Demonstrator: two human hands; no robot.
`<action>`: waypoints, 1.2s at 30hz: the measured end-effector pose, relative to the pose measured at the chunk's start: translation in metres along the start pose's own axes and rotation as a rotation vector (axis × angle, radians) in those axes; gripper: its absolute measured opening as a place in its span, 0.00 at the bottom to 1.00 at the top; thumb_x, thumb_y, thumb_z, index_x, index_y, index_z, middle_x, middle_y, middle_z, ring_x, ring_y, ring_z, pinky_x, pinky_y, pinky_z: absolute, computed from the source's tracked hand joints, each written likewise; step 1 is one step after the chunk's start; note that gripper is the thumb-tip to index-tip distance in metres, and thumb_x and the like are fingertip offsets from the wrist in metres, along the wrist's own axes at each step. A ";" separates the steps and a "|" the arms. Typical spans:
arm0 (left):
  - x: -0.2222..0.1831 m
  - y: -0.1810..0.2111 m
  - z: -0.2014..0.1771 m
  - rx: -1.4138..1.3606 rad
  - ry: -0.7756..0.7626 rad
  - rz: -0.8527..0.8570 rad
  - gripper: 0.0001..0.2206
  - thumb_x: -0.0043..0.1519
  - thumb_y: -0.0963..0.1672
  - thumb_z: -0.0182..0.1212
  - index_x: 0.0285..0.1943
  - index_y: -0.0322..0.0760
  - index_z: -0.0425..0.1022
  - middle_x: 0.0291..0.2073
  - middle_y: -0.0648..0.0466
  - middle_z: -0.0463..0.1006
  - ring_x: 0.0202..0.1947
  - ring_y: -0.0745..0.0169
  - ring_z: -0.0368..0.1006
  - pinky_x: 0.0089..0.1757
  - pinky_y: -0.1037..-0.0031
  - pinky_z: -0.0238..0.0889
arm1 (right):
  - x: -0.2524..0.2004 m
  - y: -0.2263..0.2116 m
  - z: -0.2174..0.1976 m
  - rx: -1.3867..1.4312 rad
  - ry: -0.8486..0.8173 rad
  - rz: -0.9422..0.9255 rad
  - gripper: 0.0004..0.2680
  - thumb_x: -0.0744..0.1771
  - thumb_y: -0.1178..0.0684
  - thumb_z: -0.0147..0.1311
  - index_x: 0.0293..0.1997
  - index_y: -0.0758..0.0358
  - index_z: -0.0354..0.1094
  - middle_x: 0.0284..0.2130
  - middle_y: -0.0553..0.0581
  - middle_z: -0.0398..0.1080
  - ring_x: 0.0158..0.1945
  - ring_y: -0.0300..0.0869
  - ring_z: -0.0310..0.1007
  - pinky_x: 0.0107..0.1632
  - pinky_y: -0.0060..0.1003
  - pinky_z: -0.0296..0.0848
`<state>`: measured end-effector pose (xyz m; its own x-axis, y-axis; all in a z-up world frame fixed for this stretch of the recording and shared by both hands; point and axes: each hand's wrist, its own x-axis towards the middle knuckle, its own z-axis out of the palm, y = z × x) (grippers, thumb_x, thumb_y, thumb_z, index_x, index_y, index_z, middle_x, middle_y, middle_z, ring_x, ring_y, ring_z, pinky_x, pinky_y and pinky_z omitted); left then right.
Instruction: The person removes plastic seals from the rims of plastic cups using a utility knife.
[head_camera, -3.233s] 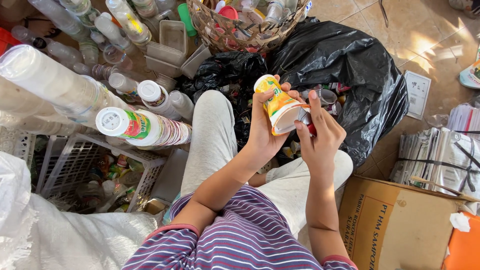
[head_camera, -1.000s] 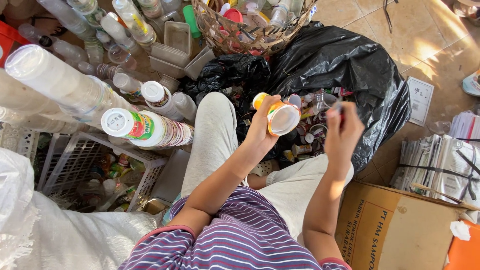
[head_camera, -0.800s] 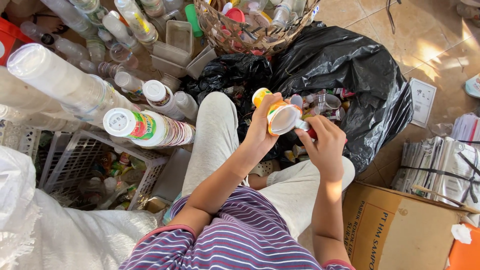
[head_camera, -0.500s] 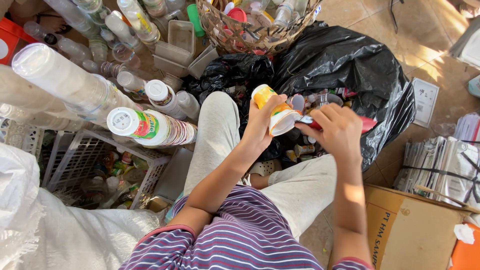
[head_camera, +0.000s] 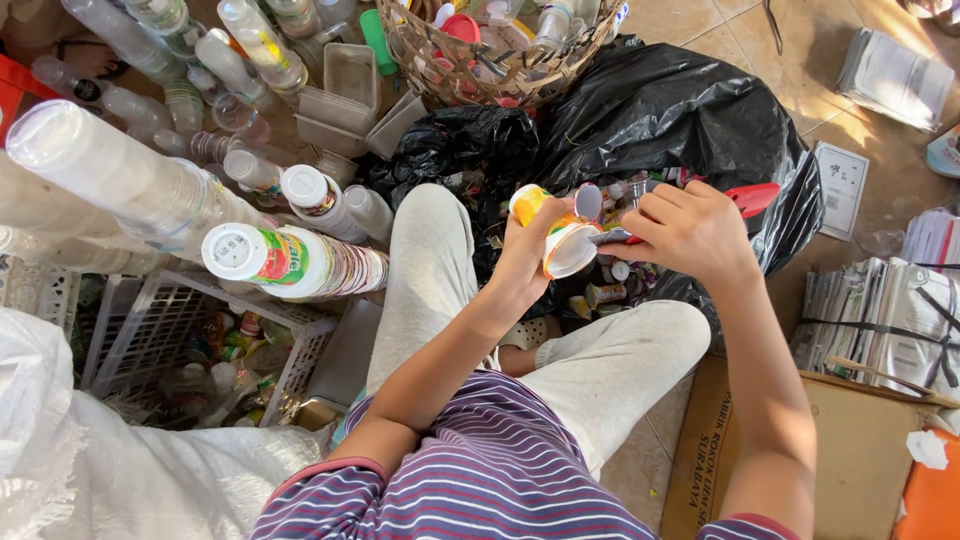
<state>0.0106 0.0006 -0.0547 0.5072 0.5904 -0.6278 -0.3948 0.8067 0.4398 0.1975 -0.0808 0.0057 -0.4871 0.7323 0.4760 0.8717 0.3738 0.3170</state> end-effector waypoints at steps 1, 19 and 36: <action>0.000 -0.001 0.002 0.000 0.001 0.002 0.34 0.50 0.42 0.76 0.60 0.32 0.56 0.41 0.42 0.71 0.36 0.54 0.80 0.41 0.63 0.78 | 0.000 0.002 -0.001 0.001 0.002 -0.001 0.17 0.67 0.36 0.62 0.29 0.55 0.61 0.24 0.48 0.61 0.30 0.40 0.66 0.35 0.33 0.63; -0.091 0.081 -0.013 0.070 -0.687 0.555 0.34 0.57 0.32 0.68 0.69 0.47 0.58 0.45 0.51 0.71 0.44 0.59 0.74 0.46 0.71 0.69 | -0.003 -0.020 0.000 0.626 0.274 0.086 0.17 0.64 0.39 0.56 0.26 0.67 0.63 0.25 0.59 0.69 0.25 0.49 0.62 0.31 0.40 0.62; -0.146 0.203 -0.103 0.839 0.022 1.599 0.32 0.58 0.33 0.71 0.66 0.43 0.57 0.57 0.56 0.66 0.45 0.61 0.79 0.48 0.73 0.72 | 0.225 -0.143 0.046 1.641 0.161 0.322 0.27 0.60 0.55 0.70 0.66 0.67 0.63 0.56 0.58 0.67 0.29 0.31 0.52 0.31 0.23 0.55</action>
<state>-0.2226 0.0752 0.0595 0.0532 0.7321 0.6791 0.0152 -0.6806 0.7325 -0.0343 0.0571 0.0295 -0.1999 0.8688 0.4530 0.0096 0.4641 -0.8857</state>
